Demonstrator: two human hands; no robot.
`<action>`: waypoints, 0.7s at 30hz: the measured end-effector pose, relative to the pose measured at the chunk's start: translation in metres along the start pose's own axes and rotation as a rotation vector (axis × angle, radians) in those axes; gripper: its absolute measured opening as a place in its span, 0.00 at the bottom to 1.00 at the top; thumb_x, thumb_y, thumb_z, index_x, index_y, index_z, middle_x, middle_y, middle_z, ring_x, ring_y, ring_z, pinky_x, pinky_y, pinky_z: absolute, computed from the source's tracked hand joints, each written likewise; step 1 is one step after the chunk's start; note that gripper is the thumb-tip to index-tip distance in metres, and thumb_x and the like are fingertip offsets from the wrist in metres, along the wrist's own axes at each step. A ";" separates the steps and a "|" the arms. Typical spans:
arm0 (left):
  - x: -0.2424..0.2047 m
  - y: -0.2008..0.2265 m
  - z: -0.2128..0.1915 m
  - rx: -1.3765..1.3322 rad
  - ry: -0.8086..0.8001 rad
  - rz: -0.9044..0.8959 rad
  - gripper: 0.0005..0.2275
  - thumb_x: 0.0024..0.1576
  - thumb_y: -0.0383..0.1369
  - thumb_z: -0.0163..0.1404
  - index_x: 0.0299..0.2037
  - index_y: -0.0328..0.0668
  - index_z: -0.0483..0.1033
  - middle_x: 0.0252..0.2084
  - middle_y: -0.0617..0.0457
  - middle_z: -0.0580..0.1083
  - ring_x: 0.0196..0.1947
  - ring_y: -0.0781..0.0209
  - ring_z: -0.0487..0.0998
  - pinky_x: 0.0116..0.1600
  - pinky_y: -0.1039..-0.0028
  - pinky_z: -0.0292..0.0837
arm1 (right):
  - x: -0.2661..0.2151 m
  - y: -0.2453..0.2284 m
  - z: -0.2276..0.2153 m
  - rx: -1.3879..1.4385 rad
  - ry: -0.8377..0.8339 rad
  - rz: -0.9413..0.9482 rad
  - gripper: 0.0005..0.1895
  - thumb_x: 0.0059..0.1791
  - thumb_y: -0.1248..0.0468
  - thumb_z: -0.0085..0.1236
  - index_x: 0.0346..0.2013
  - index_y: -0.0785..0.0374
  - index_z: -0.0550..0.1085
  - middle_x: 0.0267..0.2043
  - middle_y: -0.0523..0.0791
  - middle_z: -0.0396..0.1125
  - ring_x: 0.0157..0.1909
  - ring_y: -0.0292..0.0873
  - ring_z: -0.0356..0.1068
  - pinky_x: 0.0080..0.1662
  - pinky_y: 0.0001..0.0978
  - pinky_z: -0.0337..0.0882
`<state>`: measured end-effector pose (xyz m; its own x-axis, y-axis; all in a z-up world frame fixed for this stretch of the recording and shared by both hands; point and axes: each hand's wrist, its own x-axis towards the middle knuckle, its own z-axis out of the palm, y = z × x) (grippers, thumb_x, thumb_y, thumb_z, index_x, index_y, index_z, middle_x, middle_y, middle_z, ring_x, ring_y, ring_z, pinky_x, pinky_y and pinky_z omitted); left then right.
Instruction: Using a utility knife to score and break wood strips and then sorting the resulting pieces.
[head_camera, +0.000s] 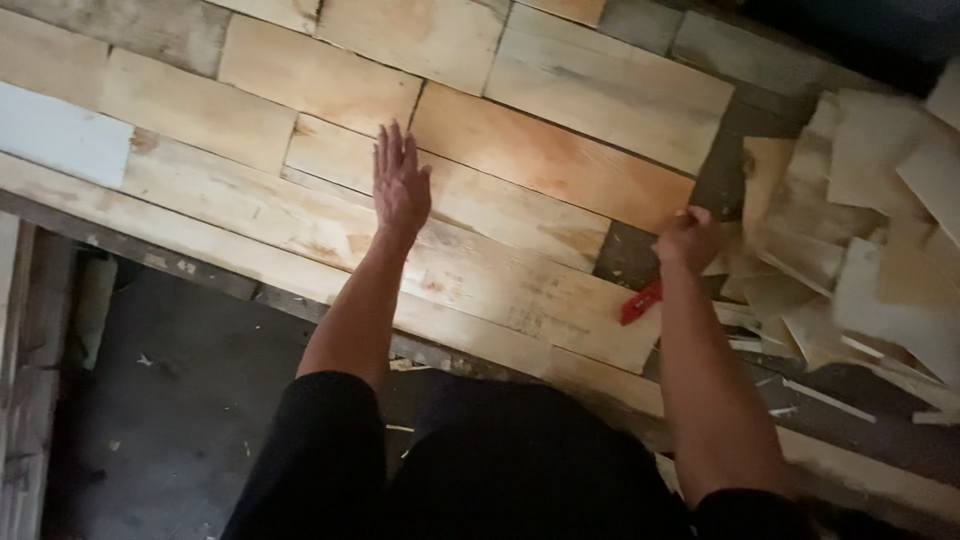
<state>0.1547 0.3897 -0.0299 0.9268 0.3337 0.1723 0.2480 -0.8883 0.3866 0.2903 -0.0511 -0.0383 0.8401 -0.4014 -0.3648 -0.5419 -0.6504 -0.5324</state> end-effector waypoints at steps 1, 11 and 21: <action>0.001 -0.003 0.000 0.005 -0.002 -0.005 0.28 0.61 0.30 0.53 0.69 0.22 0.60 0.77 0.29 0.50 0.77 0.30 0.46 0.76 0.48 0.44 | 0.001 -0.001 0.001 -0.002 -0.007 0.000 0.14 0.58 0.59 0.52 0.56 0.62 0.73 0.53 0.55 0.70 0.39 0.50 0.75 0.36 0.43 0.80; -0.002 -0.025 0.020 -0.022 -0.030 0.018 0.25 0.64 0.28 0.45 0.73 0.30 0.60 0.78 0.34 0.55 0.79 0.38 0.52 0.79 0.52 0.47 | 0.021 0.012 0.007 0.133 -0.048 0.080 0.11 0.60 0.58 0.48 0.54 0.56 0.71 0.49 0.49 0.71 0.33 0.46 0.72 0.36 0.43 0.75; 0.000 -0.018 0.009 -0.087 -0.003 -0.011 0.26 0.60 0.26 0.48 0.71 0.30 0.62 0.76 0.36 0.58 0.78 0.38 0.54 0.79 0.54 0.50 | 0.024 0.014 0.005 0.156 -0.028 0.025 0.09 0.57 0.58 0.54 0.49 0.57 0.73 0.47 0.45 0.72 0.33 0.41 0.71 0.33 0.38 0.73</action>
<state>0.1522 0.4031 -0.0452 0.9250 0.3422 0.1651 0.2327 -0.8538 0.4657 0.3025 -0.0664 -0.0582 0.8264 -0.3967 -0.3997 -0.5617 -0.5311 -0.6344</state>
